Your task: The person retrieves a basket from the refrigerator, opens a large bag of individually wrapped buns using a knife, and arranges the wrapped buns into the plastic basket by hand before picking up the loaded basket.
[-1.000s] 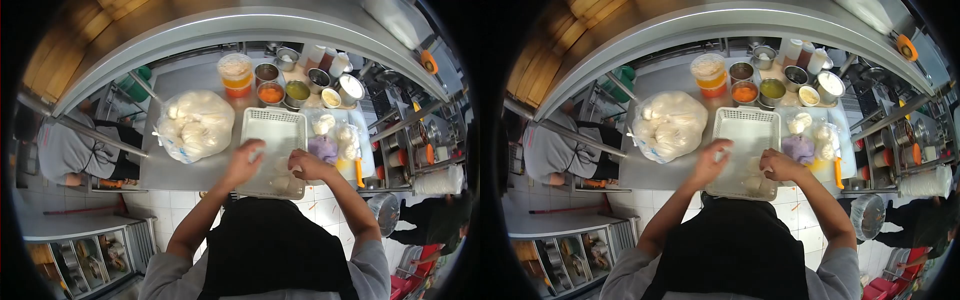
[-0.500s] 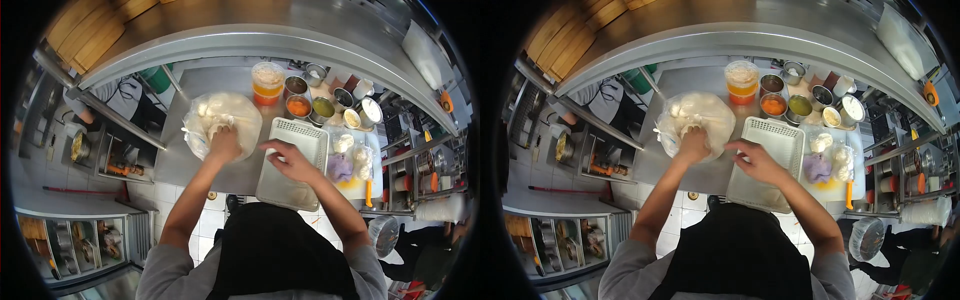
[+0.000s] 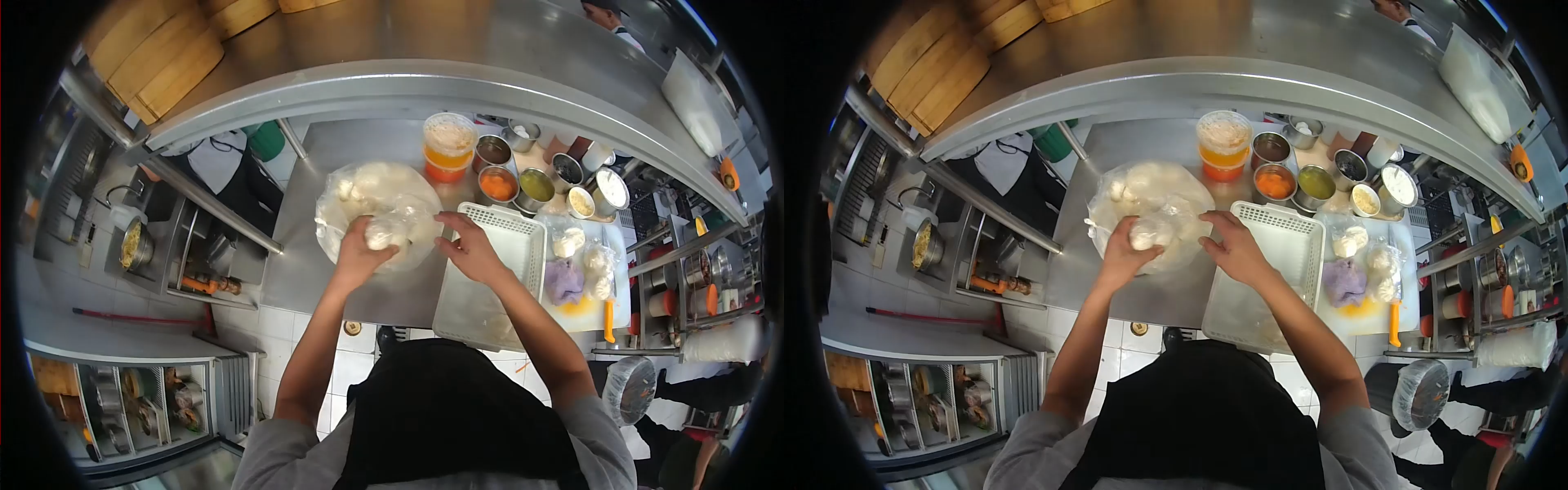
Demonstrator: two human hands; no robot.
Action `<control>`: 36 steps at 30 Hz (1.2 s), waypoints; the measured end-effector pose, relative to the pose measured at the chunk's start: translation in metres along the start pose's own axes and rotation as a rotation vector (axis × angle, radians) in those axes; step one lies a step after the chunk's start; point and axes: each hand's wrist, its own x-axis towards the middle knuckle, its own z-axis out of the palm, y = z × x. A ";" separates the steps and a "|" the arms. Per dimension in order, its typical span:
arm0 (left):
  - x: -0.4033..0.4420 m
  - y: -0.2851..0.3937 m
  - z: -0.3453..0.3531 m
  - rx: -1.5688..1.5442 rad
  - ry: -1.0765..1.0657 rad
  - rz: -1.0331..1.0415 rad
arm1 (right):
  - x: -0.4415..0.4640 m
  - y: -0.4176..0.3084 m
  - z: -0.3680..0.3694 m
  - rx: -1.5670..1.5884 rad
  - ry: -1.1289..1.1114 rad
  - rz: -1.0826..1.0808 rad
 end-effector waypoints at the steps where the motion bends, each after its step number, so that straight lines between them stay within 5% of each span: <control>1: -0.001 0.007 -0.011 -0.151 0.006 -0.063 | -0.004 -0.008 0.002 0.138 0.019 0.062; 6: -0.024 0.038 -0.030 -0.791 -0.048 -0.188 | -0.016 -0.052 0.014 0.766 -0.067 0.142; 10: -0.019 0.060 -0.012 -1.179 -0.300 -0.348 | -0.003 -0.069 -0.001 0.517 -0.001 0.216; 14: -0.006 0.054 0.018 -1.139 -0.709 -0.579 | -0.008 -0.061 -0.029 0.395 0.001 0.171; 17: -0.015 0.060 0.041 -1.066 -0.533 -0.514 | -0.021 -0.040 -0.042 0.441 -0.063 0.052; 20: -0.012 0.060 0.062 -0.748 -0.536 -0.255 | -0.050 -0.024 -0.058 0.515 0.024 0.131; 23: -0.017 0.046 0.092 -0.558 -0.590 0.161 | -0.085 0.026 -0.063 0.543 -0.225 0.306; 26: -0.028 0.035 0.112 -0.423 -0.691 0.330 | -0.116 0.030 -0.044 0.711 -0.113 0.389; 33: -0.049 0.071 0.065 -0.222 -0.415 0.145 | -0.166 0.047 0.012 0.016 0.178 0.145; 36: -0.042 0.057 0.017 -0.225 -0.178 -0.031 | -0.170 0.055 0.032 -0.234 0.038 -0.029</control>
